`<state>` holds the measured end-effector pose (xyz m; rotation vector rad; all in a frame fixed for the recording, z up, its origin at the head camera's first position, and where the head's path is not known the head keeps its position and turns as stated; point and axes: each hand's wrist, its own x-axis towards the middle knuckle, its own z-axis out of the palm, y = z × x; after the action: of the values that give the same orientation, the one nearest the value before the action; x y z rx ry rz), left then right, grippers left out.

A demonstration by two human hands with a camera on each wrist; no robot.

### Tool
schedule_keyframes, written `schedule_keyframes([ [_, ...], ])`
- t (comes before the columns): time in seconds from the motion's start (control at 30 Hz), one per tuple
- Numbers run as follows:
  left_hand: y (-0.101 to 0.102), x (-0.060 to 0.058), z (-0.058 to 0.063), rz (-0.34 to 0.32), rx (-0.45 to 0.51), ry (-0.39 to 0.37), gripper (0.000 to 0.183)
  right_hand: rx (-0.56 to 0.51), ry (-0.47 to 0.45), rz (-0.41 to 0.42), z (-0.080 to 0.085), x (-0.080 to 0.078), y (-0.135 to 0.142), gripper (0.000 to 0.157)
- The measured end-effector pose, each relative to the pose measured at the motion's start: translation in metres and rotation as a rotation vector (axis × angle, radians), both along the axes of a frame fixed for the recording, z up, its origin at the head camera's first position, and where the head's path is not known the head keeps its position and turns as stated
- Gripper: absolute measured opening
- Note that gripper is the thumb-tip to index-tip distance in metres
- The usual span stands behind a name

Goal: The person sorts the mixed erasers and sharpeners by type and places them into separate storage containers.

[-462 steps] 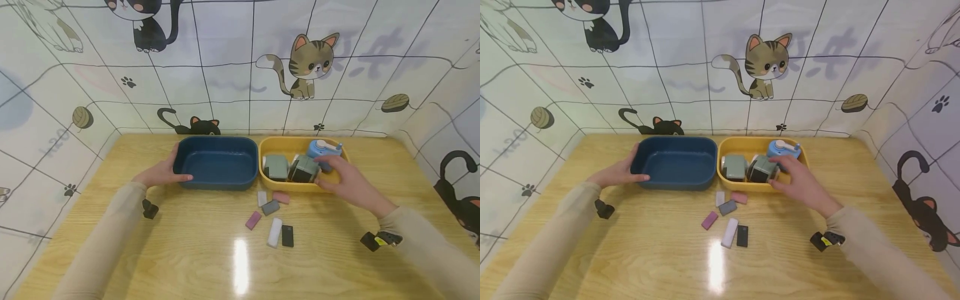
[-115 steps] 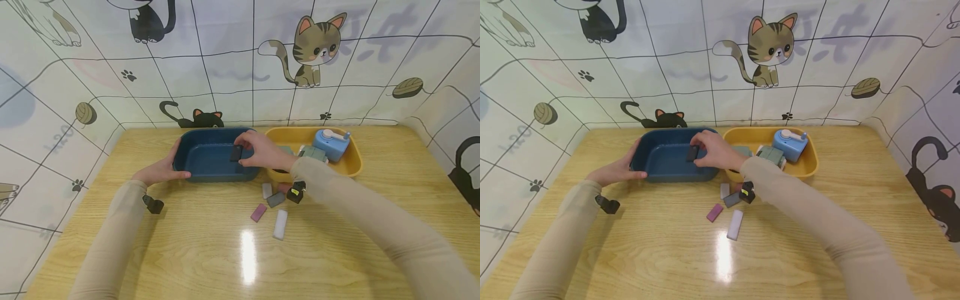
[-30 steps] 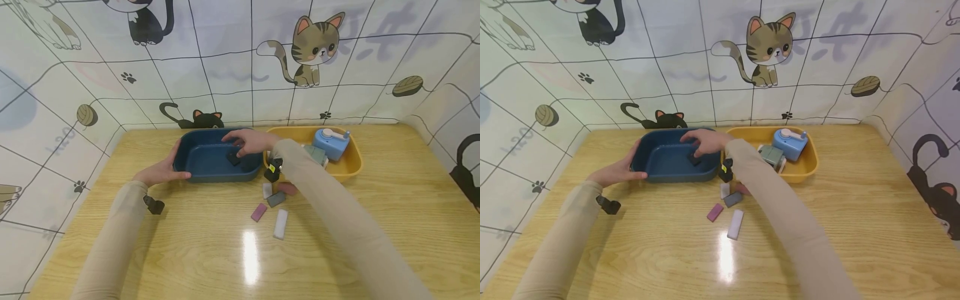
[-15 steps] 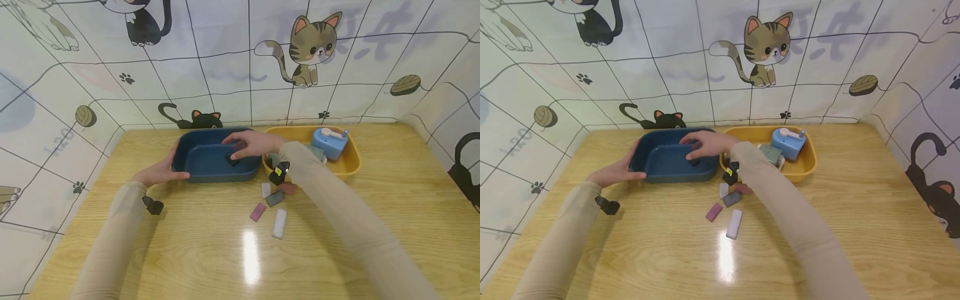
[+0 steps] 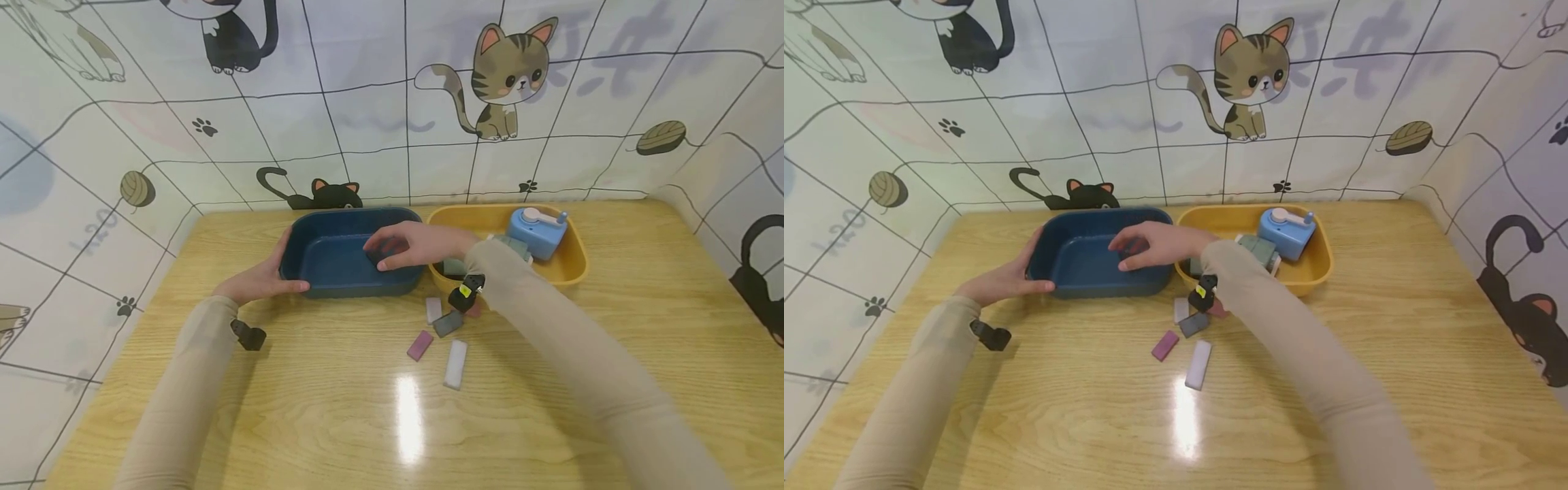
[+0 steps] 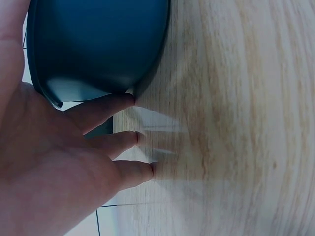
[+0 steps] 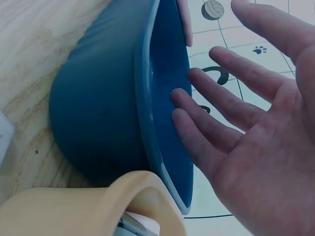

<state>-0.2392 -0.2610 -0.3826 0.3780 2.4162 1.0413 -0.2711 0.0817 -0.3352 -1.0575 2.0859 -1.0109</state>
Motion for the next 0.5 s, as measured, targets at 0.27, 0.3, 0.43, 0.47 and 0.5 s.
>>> schedule_keyframes([
  [0.27, 0.0, 0.0, 0.001, 0.004, 0.008, 0.002, 0.115, -0.04, 0.033, 0.053, 0.003, 0.01, 0.002, 0.045],
  [0.3, 0.0, 0.0, 0.001, 0.004, 0.011, -0.001, 0.115, -0.041, 0.037, 0.058, 0.004, 0.011, 0.002, 0.045],
  [0.43, 0.0, 0.0, 0.001, 0.006, 0.003, -0.006, 0.115, -0.042, 0.037, 0.081, 0.006, 0.017, 0.004, 0.045],
  [0.47, 0.0, 0.0, 0.001, 0.006, 0.002, -0.008, 0.115, -0.042, 0.035, 0.086, 0.006, 0.019, 0.005, 0.044],
  [0.5, 0.0, 0.0, 0.001, 0.006, -0.001, -0.007, 0.115, -0.043, 0.032, 0.09, 0.006, 0.021, 0.006, 0.044],
])
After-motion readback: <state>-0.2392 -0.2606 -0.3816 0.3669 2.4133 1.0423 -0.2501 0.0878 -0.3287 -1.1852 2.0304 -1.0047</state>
